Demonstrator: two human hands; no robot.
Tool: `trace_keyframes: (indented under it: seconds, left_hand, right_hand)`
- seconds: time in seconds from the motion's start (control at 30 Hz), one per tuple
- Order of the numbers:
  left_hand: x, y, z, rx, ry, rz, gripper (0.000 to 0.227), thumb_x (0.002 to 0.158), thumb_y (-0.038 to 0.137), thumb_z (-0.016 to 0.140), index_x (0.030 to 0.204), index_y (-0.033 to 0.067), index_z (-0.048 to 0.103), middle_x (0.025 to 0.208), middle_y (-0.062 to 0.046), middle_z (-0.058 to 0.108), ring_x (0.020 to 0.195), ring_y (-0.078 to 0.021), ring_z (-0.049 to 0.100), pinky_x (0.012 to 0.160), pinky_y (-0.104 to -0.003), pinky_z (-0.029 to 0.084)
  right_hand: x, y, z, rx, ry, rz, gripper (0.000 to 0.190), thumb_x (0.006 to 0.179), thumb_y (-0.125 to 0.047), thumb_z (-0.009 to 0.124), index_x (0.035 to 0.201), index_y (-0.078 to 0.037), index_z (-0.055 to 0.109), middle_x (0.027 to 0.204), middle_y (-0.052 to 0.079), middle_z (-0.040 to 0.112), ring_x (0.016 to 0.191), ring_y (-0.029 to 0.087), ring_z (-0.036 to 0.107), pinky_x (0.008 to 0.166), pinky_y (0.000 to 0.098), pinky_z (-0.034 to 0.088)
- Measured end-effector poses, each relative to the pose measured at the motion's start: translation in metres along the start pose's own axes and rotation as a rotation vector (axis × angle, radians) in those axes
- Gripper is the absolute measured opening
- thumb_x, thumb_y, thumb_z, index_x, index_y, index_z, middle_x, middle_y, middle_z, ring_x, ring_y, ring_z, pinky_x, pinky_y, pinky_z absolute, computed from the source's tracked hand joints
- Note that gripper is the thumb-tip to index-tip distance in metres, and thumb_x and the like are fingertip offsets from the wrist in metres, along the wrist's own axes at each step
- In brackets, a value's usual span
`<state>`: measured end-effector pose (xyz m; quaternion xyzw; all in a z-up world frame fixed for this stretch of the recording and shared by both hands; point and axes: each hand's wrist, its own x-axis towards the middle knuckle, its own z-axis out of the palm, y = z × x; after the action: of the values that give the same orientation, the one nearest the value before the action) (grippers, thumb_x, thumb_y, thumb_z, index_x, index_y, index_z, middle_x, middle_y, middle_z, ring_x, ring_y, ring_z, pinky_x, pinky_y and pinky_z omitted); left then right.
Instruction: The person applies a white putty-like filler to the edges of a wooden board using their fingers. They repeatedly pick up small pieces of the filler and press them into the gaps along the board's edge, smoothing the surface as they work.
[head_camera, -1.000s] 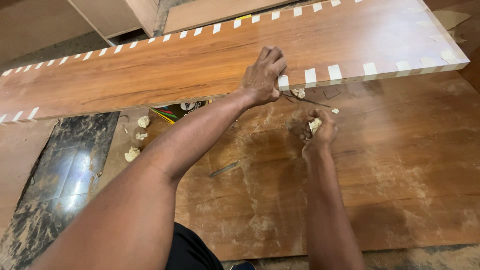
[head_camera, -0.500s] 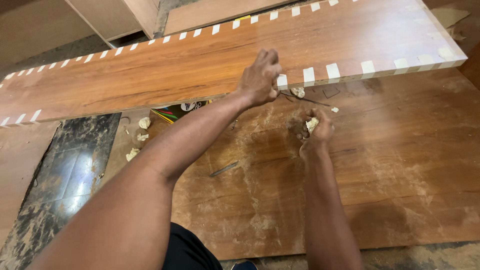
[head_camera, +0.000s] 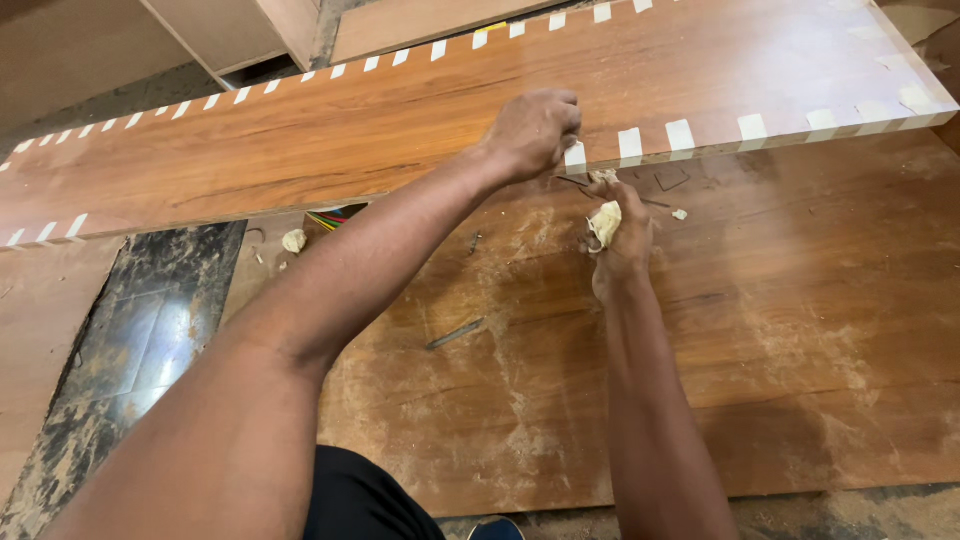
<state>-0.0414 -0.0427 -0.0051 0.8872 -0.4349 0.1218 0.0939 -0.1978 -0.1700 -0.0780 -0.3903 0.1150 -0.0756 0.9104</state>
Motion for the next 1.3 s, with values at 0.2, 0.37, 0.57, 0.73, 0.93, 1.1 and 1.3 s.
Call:
trace_keyframes:
  seconds: [0.2, 0.37, 0.57, 0.73, 0.93, 1.1, 1.3]
  left_hand:
    - [0.010, 0.000, -0.009, -0.015, -0.155, -0.037, 0.021, 0.097, 0.015, 0.062, 0.080, 0.0044, 0.058, 0.075, -0.010, 0.055, 0.070, -0.0222, 0.051, 0.065, -0.040, 0.043]
    - [0.003, 0.026, -0.045, -0.450, -0.544, -0.277, 0.015, 0.088, 0.008, 0.059, 0.073, 0.0103, 0.059, 0.074, -0.003, 0.061, 0.061, -0.0117, 0.047, 0.052, -0.031, 0.040]
    - [-0.024, 0.055, -0.071, -0.465, -0.605, -0.232, 0.019, 0.085, 0.018, 0.071, 0.068, 0.0119, 0.069, 0.067, -0.004, 0.062, 0.057, -0.0119, 0.046, 0.050, -0.033, 0.034]
    - [-0.021, 0.047, -0.058, -0.247, -0.197, -0.102, 0.015, 0.078, 0.026, 0.076, 0.076, 0.0130, 0.068, 0.079, -0.001, 0.064, 0.076, -0.0142, 0.060, 0.069, -0.030, 0.049]
    - [0.004, 0.041, -0.023, -0.034, -0.107, -0.045, 0.043, 0.072, 0.032, 0.084, 0.104, 0.0128, 0.062, 0.111, -0.006, 0.054, 0.108, -0.0247, 0.052, 0.087, -0.039, 0.052]
    - [0.026, 0.048, 0.007, -0.105, 0.048, 0.034, 0.062, 0.057, 0.029, 0.090, 0.109, 0.0105, 0.060, 0.115, -0.009, 0.052, 0.112, -0.0289, 0.048, 0.092, -0.044, 0.056]
    - [0.033, 0.050, 0.033, 0.010, 0.055, 0.065, 0.048, 0.065, 0.014, 0.088, 0.107, 0.0106, 0.064, 0.117, -0.006, 0.055, 0.111, -0.0273, 0.052, 0.098, -0.041, 0.060]
  right_hand:
    - [0.020, -0.006, 0.012, -0.085, 0.114, 0.167, 0.035, 0.089, -0.050, 0.065, 0.099, -0.017, 0.059, 0.065, -0.001, 0.056, 0.047, 0.013, 0.050, 0.040, 0.0295, 0.033]
    - [0.037, -0.010, 0.018, -0.325, 0.217, 0.179, 0.046, 0.090, -0.056, 0.077, 0.104, -0.013, 0.068, 0.077, -0.004, 0.059, 0.063, 0.009, 0.052, 0.049, 0.0280, 0.042]
    - [0.044, -0.006, 0.002, -0.358, 0.112, 0.236, 0.031, 0.083, -0.032, 0.082, 0.102, -0.009, 0.073, 0.079, 0.001, 0.066, 0.059, 0.010, 0.053, 0.046, 0.0301, 0.038]
    - [0.048, 0.022, -0.010, -0.266, 0.108, 0.181, 0.027, 0.079, -0.025, 0.087, 0.101, -0.017, 0.073, 0.080, -0.004, 0.068, 0.058, 0.009, 0.054, 0.047, 0.0267, 0.038]
    - [0.082, 0.052, -0.010, -0.233, 0.212, 0.212, 0.022, 0.082, -0.024, 0.083, 0.100, -0.016, 0.072, 0.075, -0.004, 0.068, 0.053, 0.010, 0.052, 0.045, 0.0291, 0.034]
    - [0.099, 0.075, -0.008, -0.322, 0.425, 0.367, 0.019, 0.089, -0.023, 0.079, 0.102, -0.010, 0.076, 0.076, 0.001, 0.063, 0.051, 0.014, 0.046, 0.045, 0.0328, 0.033]
    - [0.057, 0.116, -0.031, -0.156, 0.432, 0.265, 0.028, 0.087, -0.006, 0.066, 0.111, -0.018, 0.067, 0.090, -0.001, 0.069, 0.064, 0.017, 0.059, 0.047, 0.0353, 0.041]
